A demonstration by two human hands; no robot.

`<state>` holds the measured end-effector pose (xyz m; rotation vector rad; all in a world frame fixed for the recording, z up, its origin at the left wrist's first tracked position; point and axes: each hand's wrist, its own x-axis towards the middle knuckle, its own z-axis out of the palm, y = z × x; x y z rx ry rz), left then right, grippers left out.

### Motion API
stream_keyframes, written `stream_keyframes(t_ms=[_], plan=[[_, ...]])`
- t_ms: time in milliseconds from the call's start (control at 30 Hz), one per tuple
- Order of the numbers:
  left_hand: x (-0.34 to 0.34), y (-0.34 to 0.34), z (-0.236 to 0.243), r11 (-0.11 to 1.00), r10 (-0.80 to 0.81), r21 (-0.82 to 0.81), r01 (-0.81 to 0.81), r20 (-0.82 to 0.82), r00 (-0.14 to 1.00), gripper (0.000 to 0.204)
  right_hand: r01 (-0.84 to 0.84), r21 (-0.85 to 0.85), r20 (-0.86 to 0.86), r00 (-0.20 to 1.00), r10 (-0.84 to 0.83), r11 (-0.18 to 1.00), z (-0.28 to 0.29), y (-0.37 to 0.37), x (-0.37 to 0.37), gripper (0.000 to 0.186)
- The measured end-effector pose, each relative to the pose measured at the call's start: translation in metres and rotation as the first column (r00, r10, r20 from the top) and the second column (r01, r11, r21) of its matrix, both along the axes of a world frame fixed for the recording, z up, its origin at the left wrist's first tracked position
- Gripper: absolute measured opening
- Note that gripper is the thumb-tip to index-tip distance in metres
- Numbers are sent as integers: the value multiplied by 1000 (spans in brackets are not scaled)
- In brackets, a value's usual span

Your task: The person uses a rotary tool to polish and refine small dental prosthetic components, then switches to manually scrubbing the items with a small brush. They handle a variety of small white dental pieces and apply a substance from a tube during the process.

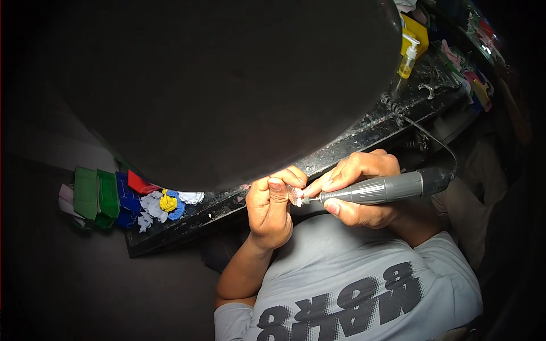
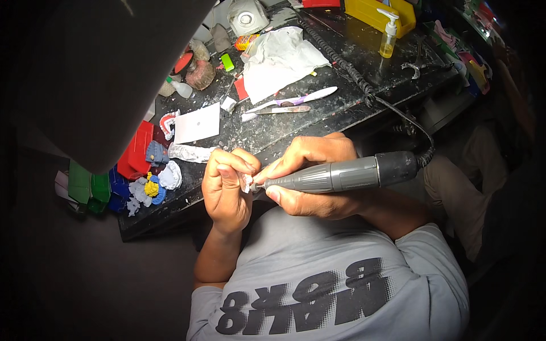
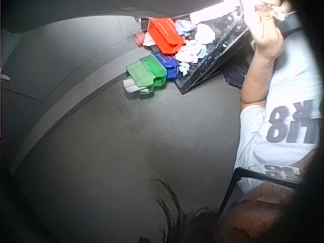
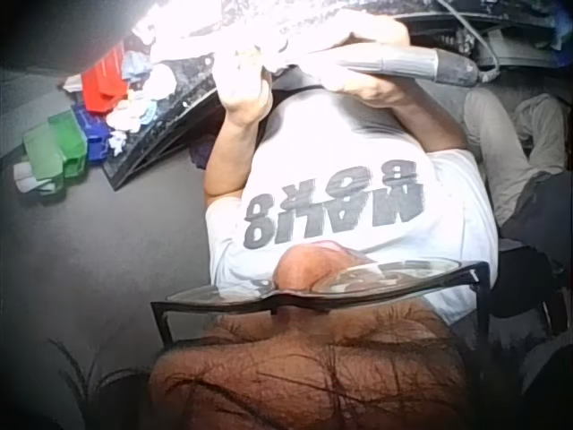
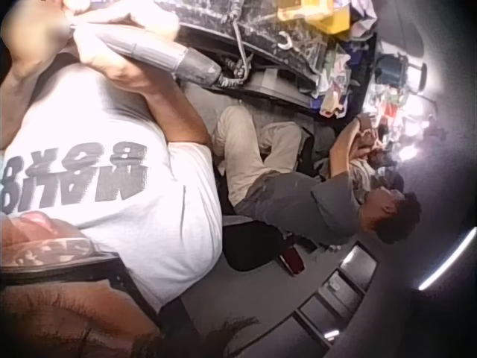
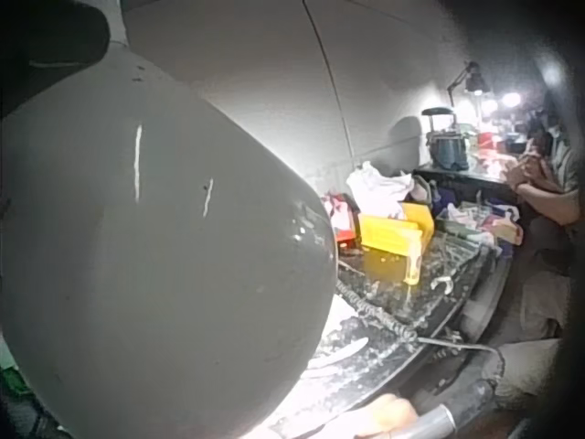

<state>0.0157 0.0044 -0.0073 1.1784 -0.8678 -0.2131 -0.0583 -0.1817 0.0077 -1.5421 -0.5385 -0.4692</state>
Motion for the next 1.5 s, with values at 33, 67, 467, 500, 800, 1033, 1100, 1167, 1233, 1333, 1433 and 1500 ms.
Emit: stream_keyframes(t_ms=[33,67,467,500,800,1033,1100,1167,1233,1333,1433,1500], plan=[[0,0,0,1000,2,2,-2,8,1000,30,0,0,1,1000,0,1000,1,0,0,17],[0,0,0,1000,2,2,-2,9,1000,30,-1,-5,1,1000,1,1000,2,0,0,17],[-1,1,0,1000,-8,4,8,-20,1000,31,50,79,10,999,-51,996,-3,5,0,15],[-2,0,0,1000,1,1,-1,-14,1000,31,54,77,-2,999,-54,996,-2,5,-1,15],[0,1,-1,1000,-4,-1,4,-25,1000,31,49,68,20,999,-50,996,-4,4,1,15],[0,1,0,1000,0,4,0,-4,1000,31,-6,28,-4,1000,7,1000,-1,0,1,16],[0,0,0,1000,0,2,0,2,1000,31,0,11,-1,1000,0,1000,-1,0,0,17],[0,0,-1,1000,0,-2,0,2,1000,31,-6,19,4,1000,6,1000,-2,0,0,17],[0,0,0,1000,-3,1,3,-2,1000,32,-11,26,9,1000,11,1000,-3,0,0,17],[0,0,0,1000,2,6,-2,-3,1000,32,-16,21,-23,1000,16,1000,-4,-1,-1,17],[0,0,0,1000,12,7,-12,-2,1000,32,-31,24,-31,999,32,999,-2,-1,-1,17],[0,0,0,1000,15,12,-15,3,1000,33,-20,27,-21,1000,21,999,-3,0,0,17]])
